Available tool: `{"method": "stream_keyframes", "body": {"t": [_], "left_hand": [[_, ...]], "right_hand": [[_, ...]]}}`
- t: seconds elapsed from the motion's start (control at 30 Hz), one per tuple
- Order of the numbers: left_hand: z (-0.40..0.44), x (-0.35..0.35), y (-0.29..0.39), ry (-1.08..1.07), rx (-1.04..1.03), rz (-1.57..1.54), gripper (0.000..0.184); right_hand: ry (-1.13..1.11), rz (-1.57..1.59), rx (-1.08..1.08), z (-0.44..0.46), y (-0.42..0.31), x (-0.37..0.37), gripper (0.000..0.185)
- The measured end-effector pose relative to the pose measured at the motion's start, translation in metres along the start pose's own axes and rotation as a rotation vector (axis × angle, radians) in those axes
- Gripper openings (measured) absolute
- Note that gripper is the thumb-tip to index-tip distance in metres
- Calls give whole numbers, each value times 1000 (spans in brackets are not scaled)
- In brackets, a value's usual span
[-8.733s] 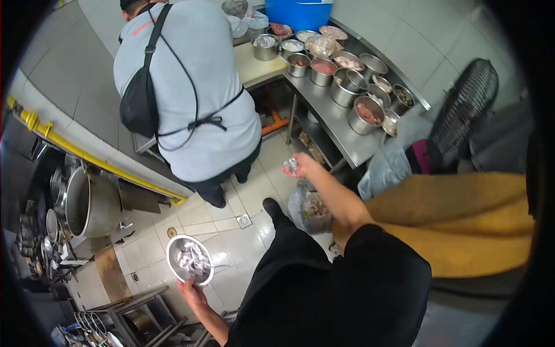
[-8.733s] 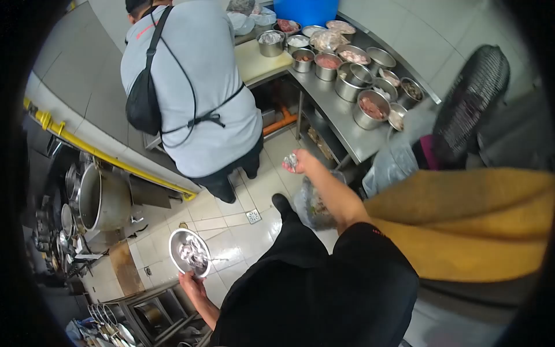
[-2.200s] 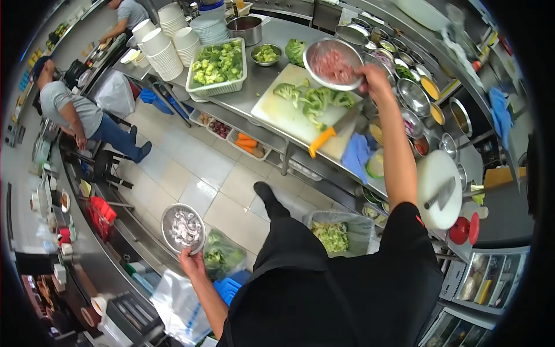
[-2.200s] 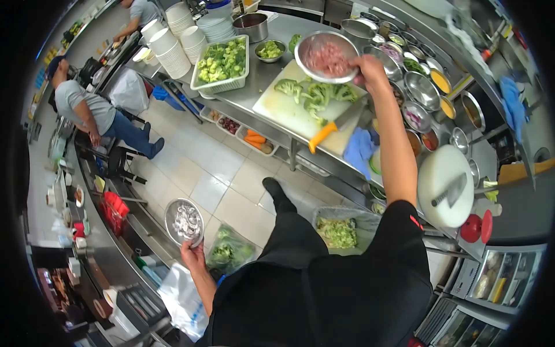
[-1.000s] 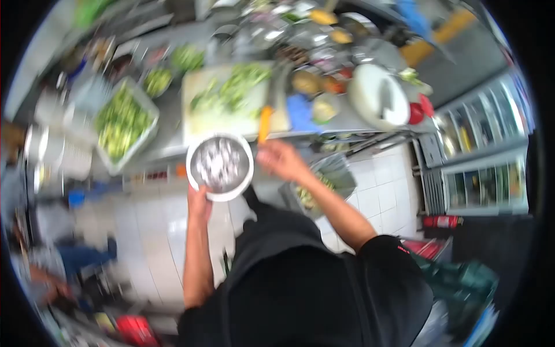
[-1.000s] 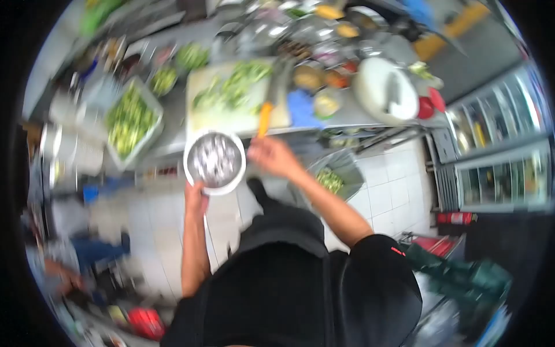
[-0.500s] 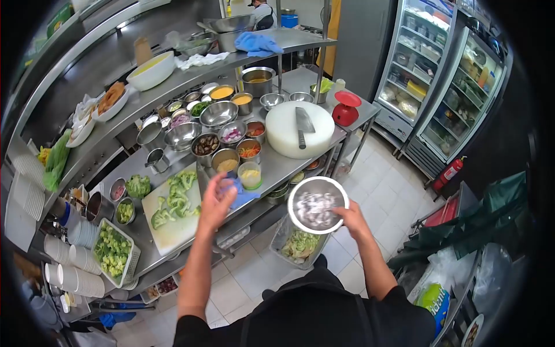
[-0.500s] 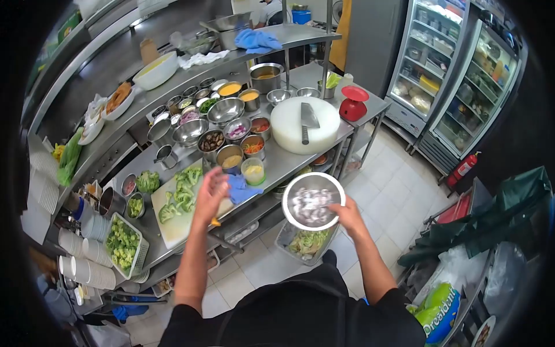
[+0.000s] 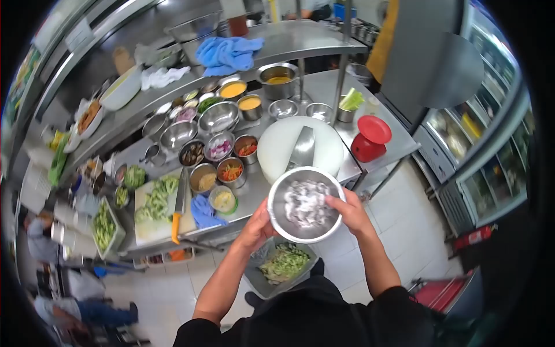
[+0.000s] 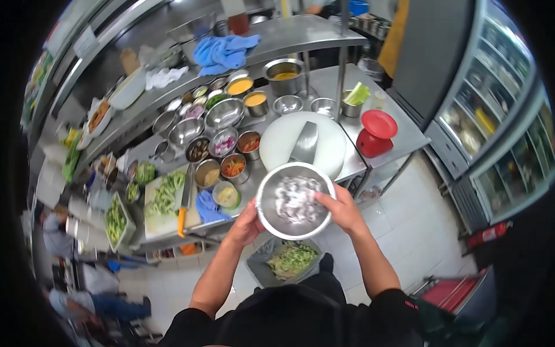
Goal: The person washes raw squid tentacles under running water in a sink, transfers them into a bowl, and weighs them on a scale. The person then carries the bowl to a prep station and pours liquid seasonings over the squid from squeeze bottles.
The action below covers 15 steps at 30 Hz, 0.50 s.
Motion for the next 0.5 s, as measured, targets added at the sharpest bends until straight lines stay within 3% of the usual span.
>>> {"method": "stream_keyframes", "body": {"t": [0.1, 0.17, 0.23, 0.27, 0.3, 0.37, 0.43, 0.47, 0.5], "left_hand": [[-2, -21, 12, 333, -97, -113, 56], [0, -24, 27, 565, -164, -101, 48], [-5, -18, 35, 537, -278, -107, 47], [-12, -7, 35, 557, -324, -118, 47], [-19, -3, 40, 629, -369, -103, 46], [-28, -9, 56, 570, -420, -139, 46], [-37, -21, 70, 685, -532, -133, 48], [-47, -14, 68, 745, -560, -88, 49], [-55, -11, 67, 831, -585, -25, 49]], "right_hand": [[-249, -116, -48, 43, -25, -29, 35], [-284, -294, -88, 68, -31, -41, 42], [-267, -699, -181, 77, -60, -48, 53], [-186, -722, -24, 91, -74, -51, 57], [-53, -771, 269, 84, -110, -58, 59], [60, -867, 656, 96, -177, -65, 45], [154, -841, 866, 151, -243, -66, 42], [250, -880, 799, 160, -282, -75, 43], [307, -774, 942, 203, -314, -77, 47]]}}
Point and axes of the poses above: each hand's wrist, its own z-axis towards the middle knuckle, its own x-axis out of the back of the hand, y = z × x, the point moved 5 cm from there along z, towards the middle knuckle, and after that the axes turned 15 degrees about -x, right-handed, at the moved point
